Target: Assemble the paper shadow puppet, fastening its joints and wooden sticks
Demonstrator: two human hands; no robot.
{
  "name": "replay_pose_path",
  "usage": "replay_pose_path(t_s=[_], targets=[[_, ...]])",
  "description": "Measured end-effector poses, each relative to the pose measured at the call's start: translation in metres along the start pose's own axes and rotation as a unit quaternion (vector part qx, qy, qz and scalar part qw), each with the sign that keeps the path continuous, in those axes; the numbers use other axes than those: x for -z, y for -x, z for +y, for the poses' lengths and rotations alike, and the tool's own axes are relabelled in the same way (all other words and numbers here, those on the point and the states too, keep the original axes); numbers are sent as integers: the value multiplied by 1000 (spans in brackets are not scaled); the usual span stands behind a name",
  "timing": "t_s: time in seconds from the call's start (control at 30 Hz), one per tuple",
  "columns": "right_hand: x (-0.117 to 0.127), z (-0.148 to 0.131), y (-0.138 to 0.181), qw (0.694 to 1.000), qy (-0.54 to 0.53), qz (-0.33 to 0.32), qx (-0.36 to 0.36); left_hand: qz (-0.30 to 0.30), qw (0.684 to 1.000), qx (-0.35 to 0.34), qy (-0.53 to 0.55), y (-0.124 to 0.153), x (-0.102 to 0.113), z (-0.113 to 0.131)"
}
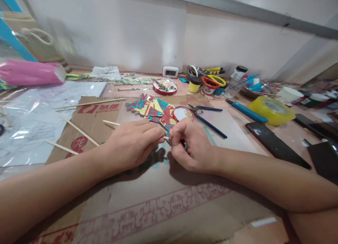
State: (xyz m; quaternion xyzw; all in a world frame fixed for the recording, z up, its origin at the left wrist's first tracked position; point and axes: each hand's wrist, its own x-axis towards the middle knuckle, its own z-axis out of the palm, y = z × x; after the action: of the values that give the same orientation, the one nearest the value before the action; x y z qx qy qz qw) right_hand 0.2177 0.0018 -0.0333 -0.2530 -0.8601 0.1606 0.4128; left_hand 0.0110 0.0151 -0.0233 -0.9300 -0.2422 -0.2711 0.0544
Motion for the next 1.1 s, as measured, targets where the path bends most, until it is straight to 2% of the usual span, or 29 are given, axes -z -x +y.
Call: replay_pose_path(t_s=[0.3,1.1], targets=[[2,-2,-1,1000,17,-14,2,25,999,-35,-4,1,1,-2],[1,-3,-3,1000,22,-15,-10,13,1000,-24,2,0,0,-2]])
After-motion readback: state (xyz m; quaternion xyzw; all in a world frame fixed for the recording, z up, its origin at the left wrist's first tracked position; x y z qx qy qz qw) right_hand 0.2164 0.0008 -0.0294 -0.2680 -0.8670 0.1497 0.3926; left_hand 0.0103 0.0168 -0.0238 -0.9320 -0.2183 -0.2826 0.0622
